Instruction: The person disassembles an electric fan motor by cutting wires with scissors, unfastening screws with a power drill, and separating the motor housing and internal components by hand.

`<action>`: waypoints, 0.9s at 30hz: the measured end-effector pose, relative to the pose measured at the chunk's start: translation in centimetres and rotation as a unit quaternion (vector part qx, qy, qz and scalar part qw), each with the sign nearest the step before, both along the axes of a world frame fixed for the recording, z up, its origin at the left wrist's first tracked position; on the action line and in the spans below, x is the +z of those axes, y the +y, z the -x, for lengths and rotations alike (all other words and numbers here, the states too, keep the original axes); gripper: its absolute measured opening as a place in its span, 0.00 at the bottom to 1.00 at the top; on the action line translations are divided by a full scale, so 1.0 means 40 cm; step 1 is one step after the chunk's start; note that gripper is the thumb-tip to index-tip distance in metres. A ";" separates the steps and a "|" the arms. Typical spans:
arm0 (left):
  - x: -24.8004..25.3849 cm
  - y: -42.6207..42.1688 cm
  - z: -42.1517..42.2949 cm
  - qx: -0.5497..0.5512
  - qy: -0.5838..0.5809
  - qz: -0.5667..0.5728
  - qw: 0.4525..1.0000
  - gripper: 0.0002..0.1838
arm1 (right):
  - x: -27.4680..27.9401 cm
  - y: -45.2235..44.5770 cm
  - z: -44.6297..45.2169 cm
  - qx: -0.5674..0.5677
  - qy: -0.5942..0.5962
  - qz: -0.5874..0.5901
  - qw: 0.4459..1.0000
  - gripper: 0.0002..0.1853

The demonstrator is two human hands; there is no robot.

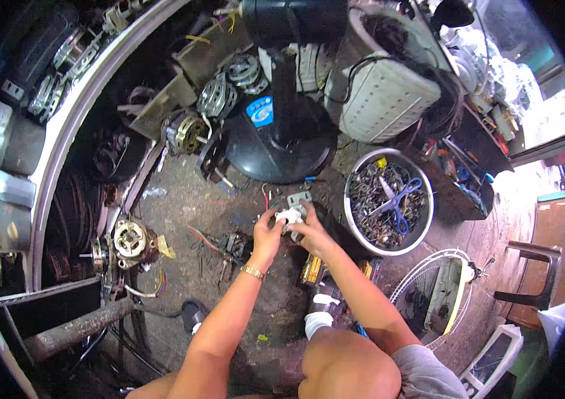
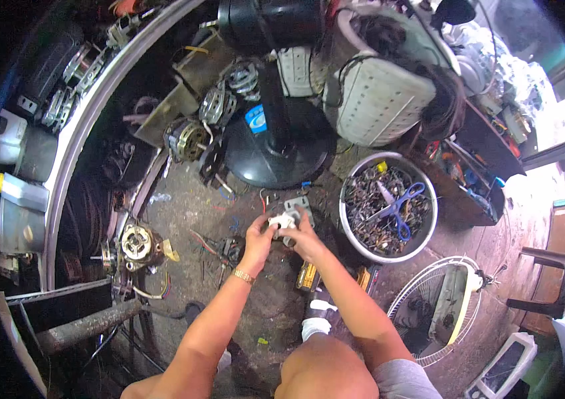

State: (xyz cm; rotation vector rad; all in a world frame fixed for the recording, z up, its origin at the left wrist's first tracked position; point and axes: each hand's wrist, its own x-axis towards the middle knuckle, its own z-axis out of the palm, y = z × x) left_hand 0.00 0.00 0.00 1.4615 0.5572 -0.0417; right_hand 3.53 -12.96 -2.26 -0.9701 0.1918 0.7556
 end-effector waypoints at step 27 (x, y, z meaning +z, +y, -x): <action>0.137 0.273 -0.171 -0.264 -0.081 -0.073 0.958 0.18 | 0.678 -0.262 -0.250 -0.038 -0.044 -0.159 0.986 0.38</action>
